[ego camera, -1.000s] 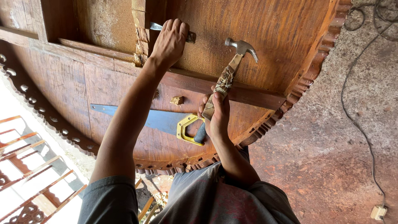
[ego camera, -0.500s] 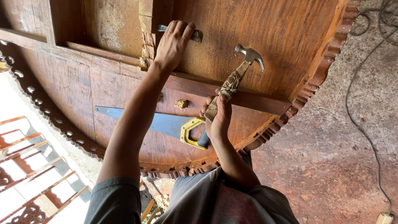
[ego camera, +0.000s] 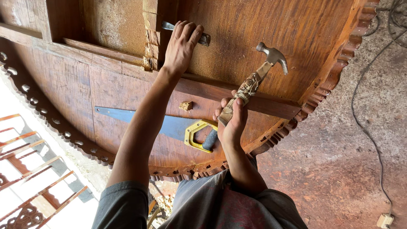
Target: The person uses a chisel and hammer to carve a rectangular recess into a large circular wooden tabletop. They repeatedly strike the chisel to remove wood chips and clear debris from the carved area.
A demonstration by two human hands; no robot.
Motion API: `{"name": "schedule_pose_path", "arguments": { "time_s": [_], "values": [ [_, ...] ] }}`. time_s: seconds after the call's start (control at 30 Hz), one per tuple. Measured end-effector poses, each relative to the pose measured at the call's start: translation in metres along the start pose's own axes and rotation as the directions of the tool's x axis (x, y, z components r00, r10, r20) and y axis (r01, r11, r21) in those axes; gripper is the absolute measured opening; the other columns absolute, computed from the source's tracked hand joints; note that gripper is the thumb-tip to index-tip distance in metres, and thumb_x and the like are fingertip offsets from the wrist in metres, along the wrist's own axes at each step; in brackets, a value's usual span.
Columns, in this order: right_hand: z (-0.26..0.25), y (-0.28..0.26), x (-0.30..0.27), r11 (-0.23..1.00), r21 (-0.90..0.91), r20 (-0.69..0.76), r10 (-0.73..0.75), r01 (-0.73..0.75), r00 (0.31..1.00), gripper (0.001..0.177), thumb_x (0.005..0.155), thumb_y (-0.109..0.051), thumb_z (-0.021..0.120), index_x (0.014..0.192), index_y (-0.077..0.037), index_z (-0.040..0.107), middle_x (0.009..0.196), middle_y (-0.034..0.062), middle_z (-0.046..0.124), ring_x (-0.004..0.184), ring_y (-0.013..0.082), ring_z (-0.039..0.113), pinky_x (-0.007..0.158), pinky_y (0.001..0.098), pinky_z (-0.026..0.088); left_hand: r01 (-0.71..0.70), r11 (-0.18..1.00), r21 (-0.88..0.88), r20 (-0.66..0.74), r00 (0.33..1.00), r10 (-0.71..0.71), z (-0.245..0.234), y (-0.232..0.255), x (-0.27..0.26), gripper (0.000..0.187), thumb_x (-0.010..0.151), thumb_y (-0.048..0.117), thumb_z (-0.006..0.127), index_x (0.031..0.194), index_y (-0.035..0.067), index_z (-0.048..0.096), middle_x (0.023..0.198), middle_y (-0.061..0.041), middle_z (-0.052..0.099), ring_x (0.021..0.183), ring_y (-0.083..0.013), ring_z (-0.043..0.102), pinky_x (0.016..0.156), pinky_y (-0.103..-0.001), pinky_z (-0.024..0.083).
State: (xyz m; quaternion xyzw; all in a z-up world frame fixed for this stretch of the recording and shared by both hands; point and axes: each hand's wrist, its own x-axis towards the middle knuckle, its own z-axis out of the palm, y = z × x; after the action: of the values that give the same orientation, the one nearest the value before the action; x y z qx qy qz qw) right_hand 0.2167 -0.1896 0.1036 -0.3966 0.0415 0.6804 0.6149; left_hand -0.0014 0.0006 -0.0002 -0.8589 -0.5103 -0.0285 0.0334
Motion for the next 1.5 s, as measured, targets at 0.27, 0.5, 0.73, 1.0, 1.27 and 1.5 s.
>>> {"name": "schedule_pose_path", "arguments": {
  "time_s": [0.27,0.5,0.73,1.0,1.27,1.5],
  "values": [
    [0.017,0.033,0.008,0.983,-0.061,-0.014,-0.174,0.172,0.985,0.040,0.103,-0.042,0.057,0.125,-0.010,0.050,0.083,0.0032,0.060,0.062,0.0126,0.057,0.049,0.0286,0.049,0.018,0.996,-0.088,-0.055,0.998,-0.023,-0.004,-0.001,0.002,0.066,0.095,-0.016,0.061,0.154,0.010,0.046,0.144,-0.016,0.059,0.137,-0.0325,0.055,0.124,-0.045,0.040],
    [0.010,0.025,0.006,0.988,-0.140,0.118,-0.055,0.071,0.992,0.028,0.104,-0.032,0.056,0.115,-0.006,0.053,0.086,0.0050,0.062,0.066,0.0130,0.061,0.051,0.0303,0.054,0.076,0.991,-0.114,-0.010,0.997,-0.078,-0.013,-0.002,-0.001,0.062,0.095,-0.014,0.060,0.152,0.007,0.048,0.147,-0.018,0.057,0.141,-0.0353,0.052,0.125,-0.043,0.039],
    [0.006,0.031,0.018,0.942,0.068,-0.095,-0.320,0.327,0.942,0.021,0.105,-0.034,0.053,0.108,-0.012,0.051,0.086,0.0027,0.062,0.067,0.0128,0.061,0.057,0.0285,0.055,0.105,0.991,-0.085,-0.040,0.993,-0.109,0.004,-0.004,-0.007,0.066,0.093,-0.018,0.061,0.152,0.007,0.049,0.147,-0.016,0.057,0.141,-0.0316,0.053,0.126,-0.042,0.037],
    [0.004,-0.010,0.006,0.943,-0.091,-0.035,-0.326,0.321,0.945,0.024,0.107,-0.032,0.052,0.114,-0.009,0.052,0.084,0.0024,0.059,0.065,0.0125,0.058,0.055,0.0318,0.057,0.141,0.986,-0.089,0.005,0.990,-0.141,-0.004,0.003,0.001,0.062,0.095,-0.016,0.055,0.152,0.007,0.050,0.151,-0.017,0.053,0.145,-0.0325,0.047,0.128,-0.041,0.031],
    [0.007,0.021,0.003,0.952,-0.305,0.187,0.080,-0.020,0.979,0.026,0.101,-0.034,0.058,0.109,-0.011,0.052,0.081,0.0030,0.061,0.060,0.0134,0.060,0.047,0.0320,0.055,0.140,0.987,-0.081,0.013,0.990,-0.139,-0.001,-0.003,0.002,0.064,0.095,-0.017,0.053,0.154,0.006,0.049,0.151,-0.019,0.053,0.144,-0.0329,0.046,0.126,-0.040,0.031],
    [-0.003,-0.014,0.016,0.818,0.102,-0.303,-0.516,0.566,0.801,0.030,0.105,-0.040,0.052,0.115,-0.012,0.052,0.091,0.0046,0.062,0.071,0.0125,0.060,0.057,0.0273,0.055,0.164,0.983,-0.084,0.007,0.986,-0.164,0.004,-0.004,-0.006,0.066,0.089,-0.019,0.055,0.151,0.005,0.052,0.149,-0.019,0.054,0.142,-0.0326,0.048,0.125,-0.041,0.033]
  ]
}}
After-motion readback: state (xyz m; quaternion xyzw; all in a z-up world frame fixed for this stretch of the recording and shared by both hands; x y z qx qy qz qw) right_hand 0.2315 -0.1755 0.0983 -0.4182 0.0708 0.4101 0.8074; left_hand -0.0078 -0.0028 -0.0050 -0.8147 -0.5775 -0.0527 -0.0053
